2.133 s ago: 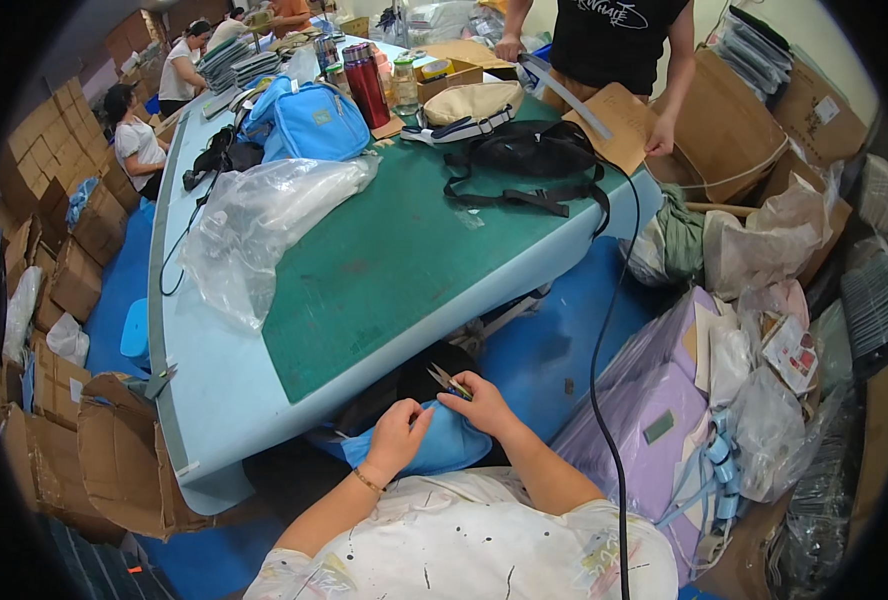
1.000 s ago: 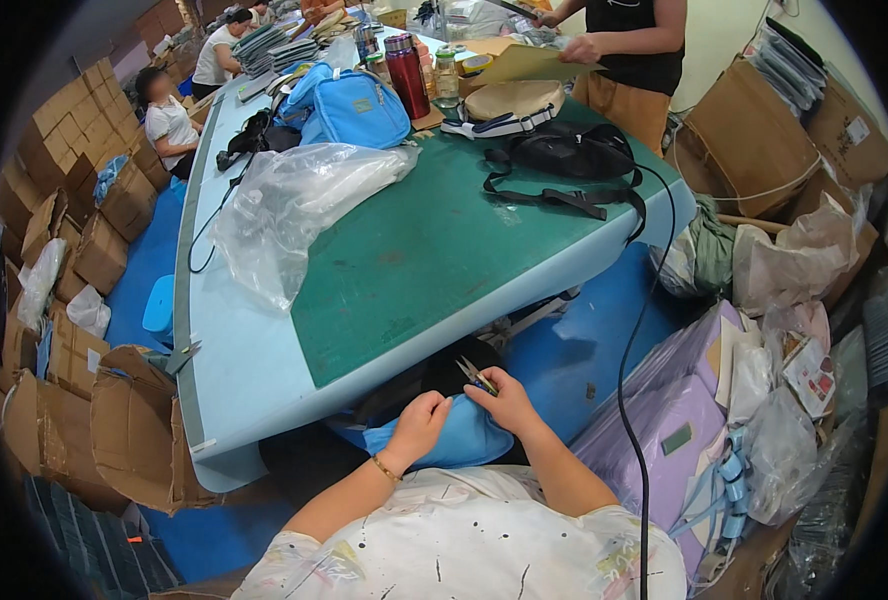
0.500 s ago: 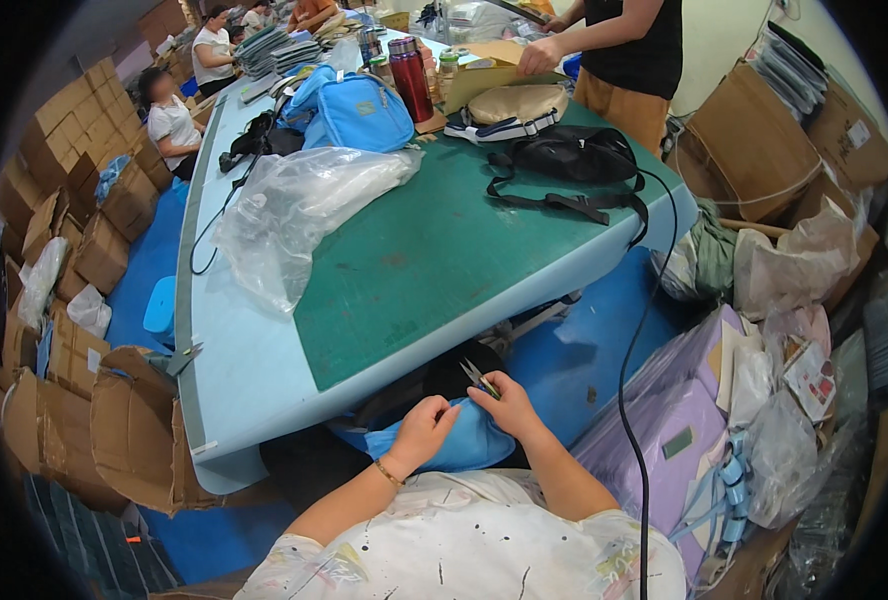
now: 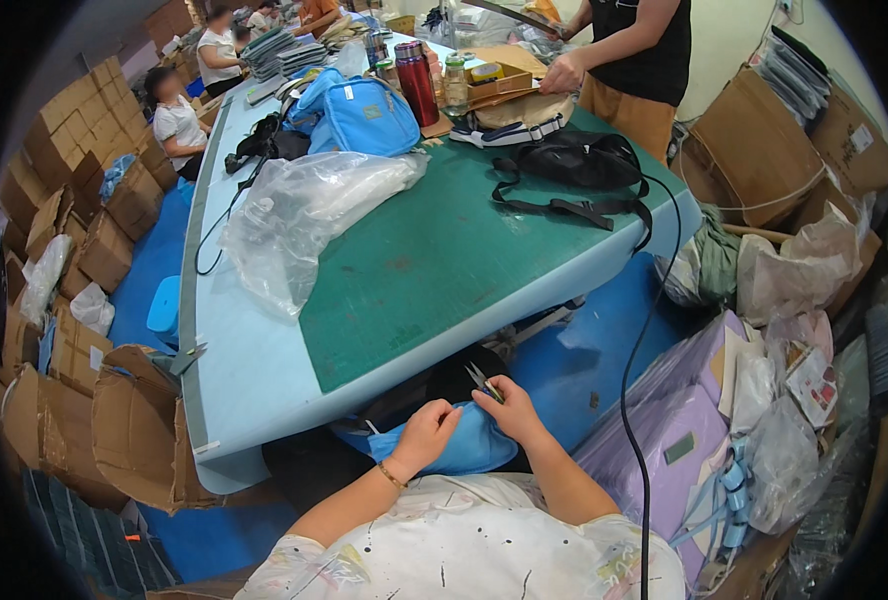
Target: The recorder uses nippers to trim excess threads from a newly manufactured blue and tan bag and inspects the interior.
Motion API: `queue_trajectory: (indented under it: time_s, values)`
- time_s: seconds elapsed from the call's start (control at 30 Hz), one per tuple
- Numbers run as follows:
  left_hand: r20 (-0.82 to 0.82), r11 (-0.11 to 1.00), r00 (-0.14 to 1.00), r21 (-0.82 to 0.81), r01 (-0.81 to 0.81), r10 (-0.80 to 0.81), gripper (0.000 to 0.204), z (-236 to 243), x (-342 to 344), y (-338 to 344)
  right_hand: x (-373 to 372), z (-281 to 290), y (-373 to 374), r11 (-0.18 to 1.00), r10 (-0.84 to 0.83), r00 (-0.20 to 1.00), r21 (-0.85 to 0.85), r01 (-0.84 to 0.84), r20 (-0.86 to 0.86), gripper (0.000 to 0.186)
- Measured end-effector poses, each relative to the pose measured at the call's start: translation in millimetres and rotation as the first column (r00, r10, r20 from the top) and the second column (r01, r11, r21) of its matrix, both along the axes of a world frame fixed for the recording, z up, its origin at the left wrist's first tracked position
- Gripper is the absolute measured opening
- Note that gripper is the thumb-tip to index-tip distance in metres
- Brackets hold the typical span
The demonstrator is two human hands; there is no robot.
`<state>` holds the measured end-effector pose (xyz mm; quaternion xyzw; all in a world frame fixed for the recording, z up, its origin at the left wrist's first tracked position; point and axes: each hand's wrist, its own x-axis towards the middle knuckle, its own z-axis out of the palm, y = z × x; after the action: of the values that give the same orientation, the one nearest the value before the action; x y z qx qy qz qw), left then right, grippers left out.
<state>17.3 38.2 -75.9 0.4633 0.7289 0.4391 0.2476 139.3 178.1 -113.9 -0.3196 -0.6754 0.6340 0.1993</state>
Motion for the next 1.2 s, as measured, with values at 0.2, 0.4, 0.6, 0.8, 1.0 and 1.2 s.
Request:
queue_trajectory:
  time_s: [0.2,0.4,0.6,0.8,1.0,1.2]
  values:
    - [0.001,1.000,1.000,-0.018,0.016,-0.016,0.027,4.2,1.0,0.9,0.2,-10.2,2.8,1.000,-0.003,1.000,-0.005,0.003,-0.021,0.026]
    - [-0.008,0.999,1.000,0.048,-0.004,0.004,0.025,-5.0,-0.1,0.3,-2.1,-6.1,1.5,1.000,-0.004,1.000,-0.007,0.004,0.003,0.025]
    - [-0.008,0.999,1.000,0.037,0.002,-0.002,0.025,-3.7,-0.5,1.4,-1.5,-7.9,2.5,1.000,-0.007,1.000,-0.029,0.007,-0.017,0.024]
    - [0.005,1.000,1.000,0.027,-0.004,0.004,0.025,-2.4,0.6,0.8,-0.8,-3.5,2.5,1.000,0.021,0.999,0.011,-0.022,0.039,0.021]
    - [0.011,0.999,1.000,0.032,-0.001,0.001,0.025,-6.6,1.6,2.3,0.8,-16.9,3.0,1.000,-0.023,0.999,0.001,0.023,-0.043,0.025]
    - [0.022,1.000,1.000,-0.005,0.004,-0.004,0.026,9.0,7.1,2.3,3.4,-11.6,2.8,0.998,-0.016,0.997,-0.062,0.011,-0.078,0.023]
